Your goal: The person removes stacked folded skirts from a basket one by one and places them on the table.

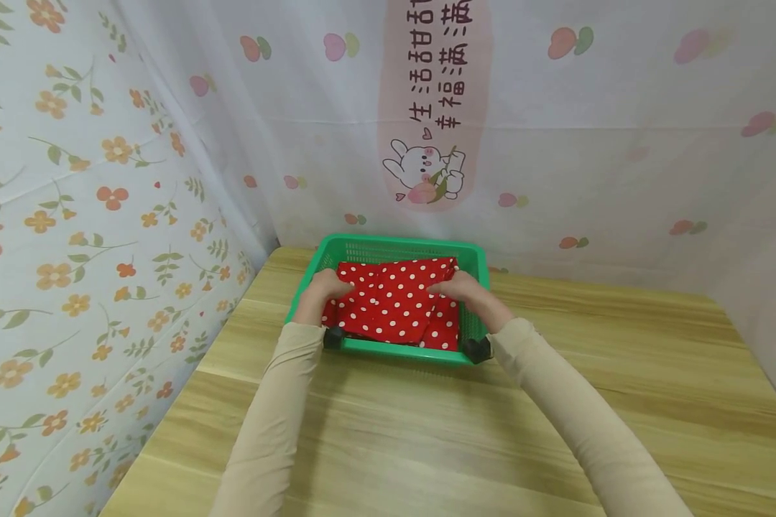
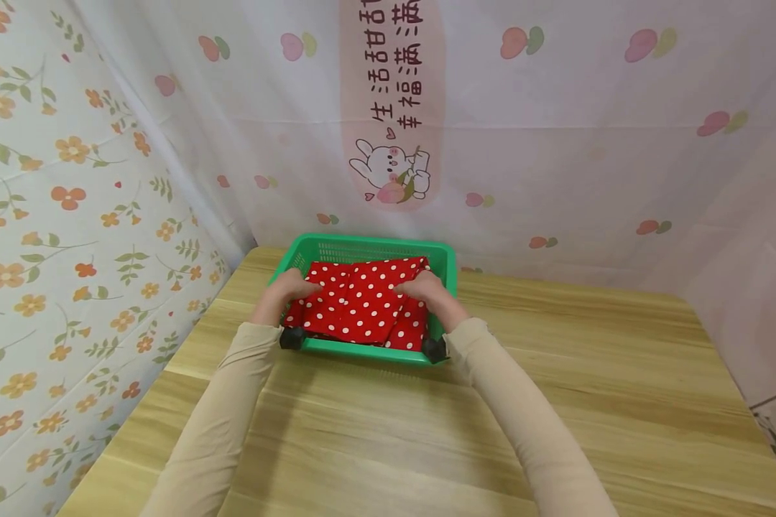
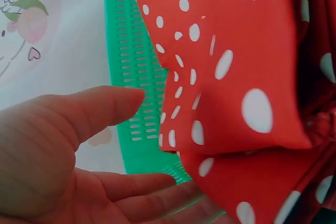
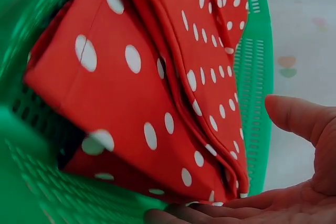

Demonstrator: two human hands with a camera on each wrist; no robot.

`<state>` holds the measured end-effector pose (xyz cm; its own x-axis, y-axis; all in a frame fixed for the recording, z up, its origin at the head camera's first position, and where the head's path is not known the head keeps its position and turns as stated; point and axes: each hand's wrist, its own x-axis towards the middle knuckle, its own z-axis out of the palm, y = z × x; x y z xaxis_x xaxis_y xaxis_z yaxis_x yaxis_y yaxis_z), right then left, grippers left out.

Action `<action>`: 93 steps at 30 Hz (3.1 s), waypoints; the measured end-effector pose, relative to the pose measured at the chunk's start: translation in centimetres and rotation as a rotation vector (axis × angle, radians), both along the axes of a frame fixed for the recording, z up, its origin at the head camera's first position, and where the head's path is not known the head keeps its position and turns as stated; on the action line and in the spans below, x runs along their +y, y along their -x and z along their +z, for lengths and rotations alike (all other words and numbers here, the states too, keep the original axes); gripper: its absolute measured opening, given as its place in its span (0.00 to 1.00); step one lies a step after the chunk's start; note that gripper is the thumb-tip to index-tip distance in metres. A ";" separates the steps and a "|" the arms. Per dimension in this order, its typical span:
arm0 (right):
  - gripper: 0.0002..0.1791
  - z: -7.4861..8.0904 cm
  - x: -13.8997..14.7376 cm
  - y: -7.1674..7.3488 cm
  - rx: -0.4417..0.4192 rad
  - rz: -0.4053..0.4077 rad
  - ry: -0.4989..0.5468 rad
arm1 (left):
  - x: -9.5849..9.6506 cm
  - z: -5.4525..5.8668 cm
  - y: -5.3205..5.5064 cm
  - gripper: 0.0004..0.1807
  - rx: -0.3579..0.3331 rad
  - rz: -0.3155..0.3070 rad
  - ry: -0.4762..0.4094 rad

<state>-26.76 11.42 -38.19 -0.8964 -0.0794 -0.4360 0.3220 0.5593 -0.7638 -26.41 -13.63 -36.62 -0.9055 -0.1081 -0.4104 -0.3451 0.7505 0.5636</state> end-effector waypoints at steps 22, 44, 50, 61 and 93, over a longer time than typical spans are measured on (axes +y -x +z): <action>0.38 -1.5 0.3 1.9 -0.234 -0.075 0.090 | -1.6 -3.1 2.3 0.26 -0.102 0.073 -0.068; 0.30 -2.2 -0.7 2.5 -0.124 -0.105 0.161 | -1.8 -2.7 1.5 0.26 -0.079 0.065 -0.125; 0.31 -2.1 -1.2 2.5 -0.090 -0.085 0.122 | -2.1 -2.6 1.1 0.25 -0.059 0.062 -0.208; 0.33 -1.1 -1.0 2.3 -0.081 -0.093 0.167 | -2.7 -2.3 1.0 0.22 -0.052 0.092 -0.361; 0.32 4.3 4.3 -0.2 0.011 -0.081 0.395 | -1.1 2.4 -0.9 0.24 0.035 0.002 -0.593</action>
